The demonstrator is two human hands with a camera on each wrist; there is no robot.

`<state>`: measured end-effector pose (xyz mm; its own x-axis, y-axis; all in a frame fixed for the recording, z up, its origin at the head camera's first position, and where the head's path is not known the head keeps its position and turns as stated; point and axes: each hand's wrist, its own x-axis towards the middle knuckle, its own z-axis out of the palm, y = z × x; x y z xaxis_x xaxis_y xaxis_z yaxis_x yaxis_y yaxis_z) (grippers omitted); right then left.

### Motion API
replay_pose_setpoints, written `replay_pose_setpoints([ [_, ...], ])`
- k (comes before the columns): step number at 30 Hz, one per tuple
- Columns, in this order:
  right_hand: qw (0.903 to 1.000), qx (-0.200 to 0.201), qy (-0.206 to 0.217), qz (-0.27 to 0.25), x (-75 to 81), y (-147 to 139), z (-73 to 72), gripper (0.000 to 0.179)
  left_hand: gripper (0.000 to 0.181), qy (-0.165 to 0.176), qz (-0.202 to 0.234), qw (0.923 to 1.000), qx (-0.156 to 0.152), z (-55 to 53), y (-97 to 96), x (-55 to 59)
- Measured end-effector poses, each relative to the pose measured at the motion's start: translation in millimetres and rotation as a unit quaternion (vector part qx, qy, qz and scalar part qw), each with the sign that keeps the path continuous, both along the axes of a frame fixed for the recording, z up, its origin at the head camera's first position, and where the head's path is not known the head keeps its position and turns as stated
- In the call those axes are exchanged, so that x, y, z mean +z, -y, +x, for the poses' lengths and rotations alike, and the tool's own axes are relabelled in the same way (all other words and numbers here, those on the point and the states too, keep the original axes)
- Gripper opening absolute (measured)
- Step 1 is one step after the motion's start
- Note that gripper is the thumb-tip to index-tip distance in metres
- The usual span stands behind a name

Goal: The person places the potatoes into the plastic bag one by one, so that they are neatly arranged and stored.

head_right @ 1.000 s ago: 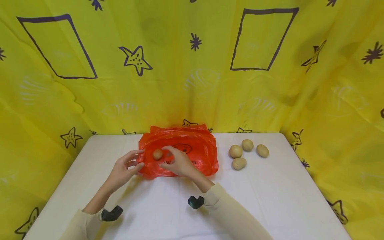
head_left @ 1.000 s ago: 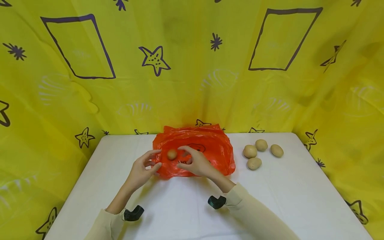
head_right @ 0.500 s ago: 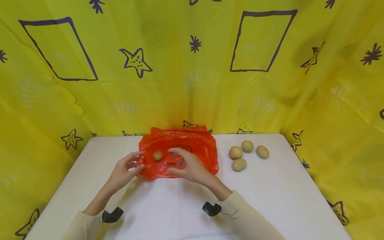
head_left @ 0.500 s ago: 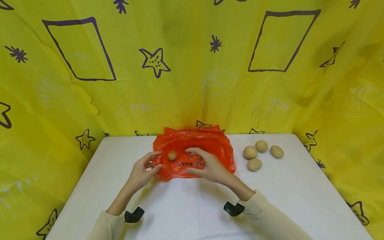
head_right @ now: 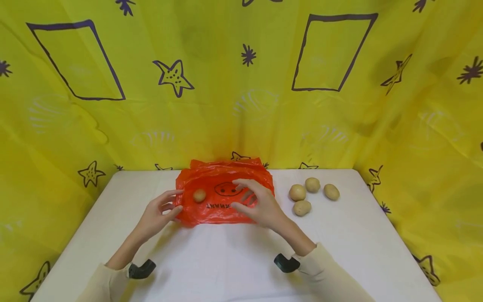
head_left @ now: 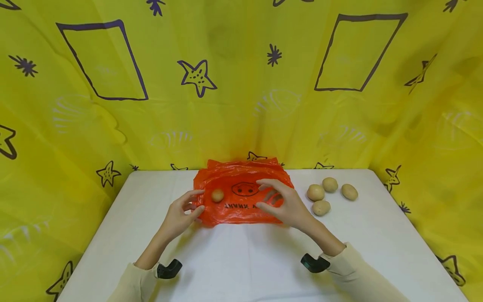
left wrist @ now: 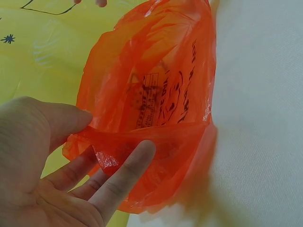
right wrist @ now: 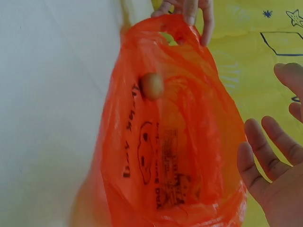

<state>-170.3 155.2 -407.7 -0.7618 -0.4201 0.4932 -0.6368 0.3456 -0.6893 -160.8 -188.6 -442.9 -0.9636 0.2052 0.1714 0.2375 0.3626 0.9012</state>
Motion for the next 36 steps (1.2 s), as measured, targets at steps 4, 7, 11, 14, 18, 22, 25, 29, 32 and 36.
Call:
replay_pose_setpoints([
  [4, 0.9992, -0.031, -0.023, -0.014, 5.4, -13, -3.0, 0.060, 0.045, 0.002, -0.004, 1.0000, 0.000, -0.5, -0.6, -0.4],
  [7, 0.9981, -0.049, -0.031, -0.022, 8.2, -22, -6.5, 0.061, 0.045, 0.004, -0.003, 1.0000, 0.000, -0.7, -0.6, -0.9],
  [11, 0.9962, -0.079, -0.032, -0.016, 10.0, -35, -11.0, 0.058, 0.046, 0.007, 0.001, 1.0000, -0.001, -0.8, -0.4, -0.7],
  [14, 0.9941, -0.106, -0.025, 0.001, 9.6, -46, -14.1, 0.055, 0.047, 0.005, 0.001, 1.0000, -0.001, -1.0, 0.2, -1.1],
  [18, 0.9905, -0.135, -0.015, 0.022, 5.4, -63, -18.9, 0.053, 0.047, 0.000, 0.000, 1.0000, -0.002, -1.6, 1.0, -2.3],
  [22, 0.9853, -0.168, -0.021, 0.027, -3.8, -81, -24.5, 0.052, 0.046, 0.005, 0.001, 1.0000, -0.005, -1.2, 0.0, -1.1],
  [25, 0.9813, -0.189, -0.023, 0.029, -12.7, -93, -28.8, 0.053, 0.045, 0.004, -0.003, 1.0000, -0.004, -0.8, -0.6, -0.2],
  [29, 0.9756, -0.216, -0.004, 0.036, -23.5, -106, -31.6, 0.053, 0.044, -0.007, -0.005, 1.0000, -0.004, -1.3, -0.3, -0.2],
  [32, 0.9719, -0.232, 0.021, 0.036, -30.6, -113, -31.4, 0.054, 0.043, -0.011, -0.005, 0.9999, -0.006, -1.5, -0.3, -0.2],
  [36, 0.9684, -0.244, 0.039, 0.032, -39.7, -122, -30.9, 0.052, 0.044, -0.008, -0.005, 0.9999, -0.006, -1.0, -0.4, 0.0],
])
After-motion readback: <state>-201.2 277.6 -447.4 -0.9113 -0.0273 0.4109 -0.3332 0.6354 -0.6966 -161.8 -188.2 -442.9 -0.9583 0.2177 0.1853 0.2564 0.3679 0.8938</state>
